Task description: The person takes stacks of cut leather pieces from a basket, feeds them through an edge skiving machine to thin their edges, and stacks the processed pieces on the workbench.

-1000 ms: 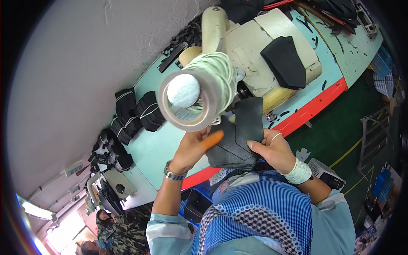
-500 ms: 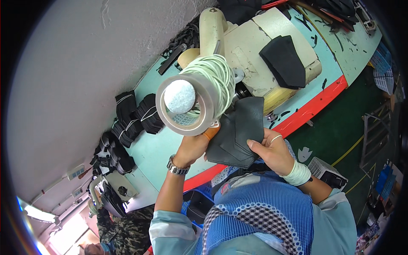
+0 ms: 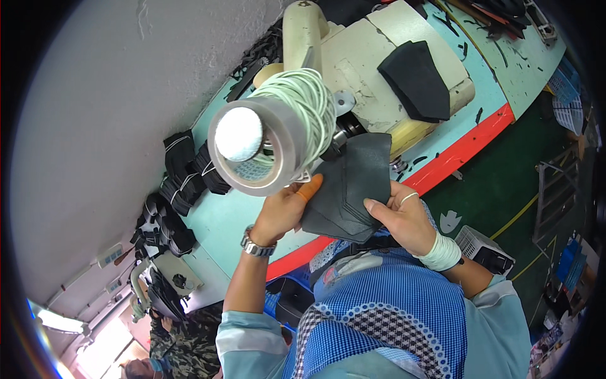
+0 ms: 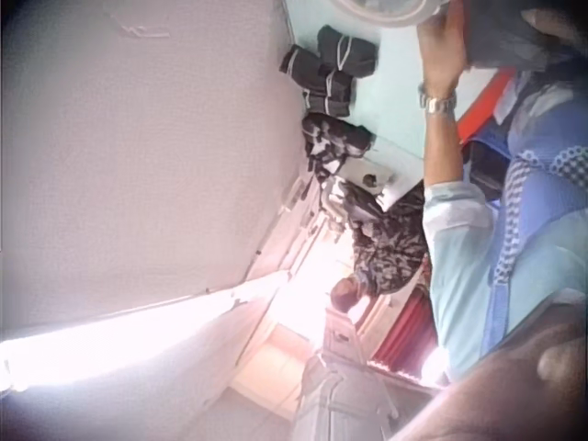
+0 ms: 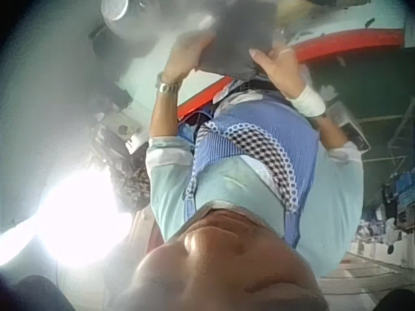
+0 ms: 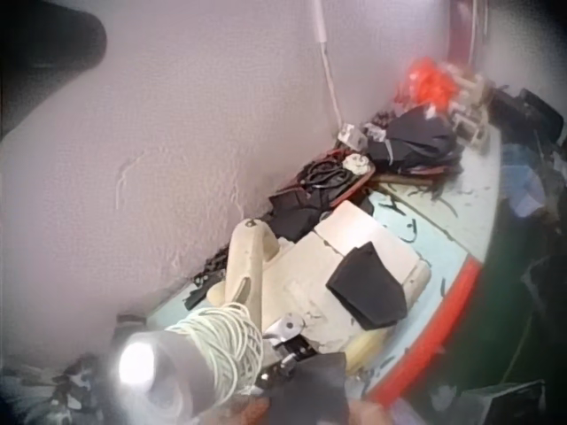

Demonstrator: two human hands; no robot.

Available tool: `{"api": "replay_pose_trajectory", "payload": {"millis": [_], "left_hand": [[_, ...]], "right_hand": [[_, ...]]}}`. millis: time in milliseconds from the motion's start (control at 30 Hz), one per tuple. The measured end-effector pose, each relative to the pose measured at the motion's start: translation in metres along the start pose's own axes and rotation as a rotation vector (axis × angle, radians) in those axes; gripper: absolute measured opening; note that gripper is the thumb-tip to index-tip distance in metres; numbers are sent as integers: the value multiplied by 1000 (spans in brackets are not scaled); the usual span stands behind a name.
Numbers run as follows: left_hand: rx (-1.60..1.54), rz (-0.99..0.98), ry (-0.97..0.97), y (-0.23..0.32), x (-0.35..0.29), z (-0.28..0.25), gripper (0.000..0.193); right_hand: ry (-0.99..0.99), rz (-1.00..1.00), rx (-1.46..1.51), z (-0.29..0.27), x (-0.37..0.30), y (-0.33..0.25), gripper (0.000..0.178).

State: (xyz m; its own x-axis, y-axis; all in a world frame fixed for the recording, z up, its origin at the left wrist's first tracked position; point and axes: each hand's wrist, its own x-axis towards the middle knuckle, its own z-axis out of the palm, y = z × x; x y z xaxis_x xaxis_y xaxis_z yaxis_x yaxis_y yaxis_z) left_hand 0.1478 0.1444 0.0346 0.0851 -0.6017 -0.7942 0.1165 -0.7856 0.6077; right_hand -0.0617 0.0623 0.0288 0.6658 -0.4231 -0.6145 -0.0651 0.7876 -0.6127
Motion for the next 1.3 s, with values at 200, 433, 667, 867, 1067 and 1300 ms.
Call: {"api": "replay_pose_trajectory", "payload": {"millis": [200,433,667,867,1067,1300], "left_hand": [[-191,12,-58,-3,-7,3,32],[-451,26,-104,-2,-16,4,30],[-390,-18,-72,-3,-8,8,33],[-187,52,85,-3,9,18,33],[-177,132,127,1,8,23,39],[222,361,-180,24,-10,85,81]], "right_hand": [[14,-54,3,2,2,5,25],[33,-72,2,-1,-1,4,26],[80,-81,10,-3,-2,1,27],[80,-102,32,-1,-1,-2,30],[109,-101,28,-1,-8,-8,30],[234,-787,-892,-2,-10,-7,40]]}}
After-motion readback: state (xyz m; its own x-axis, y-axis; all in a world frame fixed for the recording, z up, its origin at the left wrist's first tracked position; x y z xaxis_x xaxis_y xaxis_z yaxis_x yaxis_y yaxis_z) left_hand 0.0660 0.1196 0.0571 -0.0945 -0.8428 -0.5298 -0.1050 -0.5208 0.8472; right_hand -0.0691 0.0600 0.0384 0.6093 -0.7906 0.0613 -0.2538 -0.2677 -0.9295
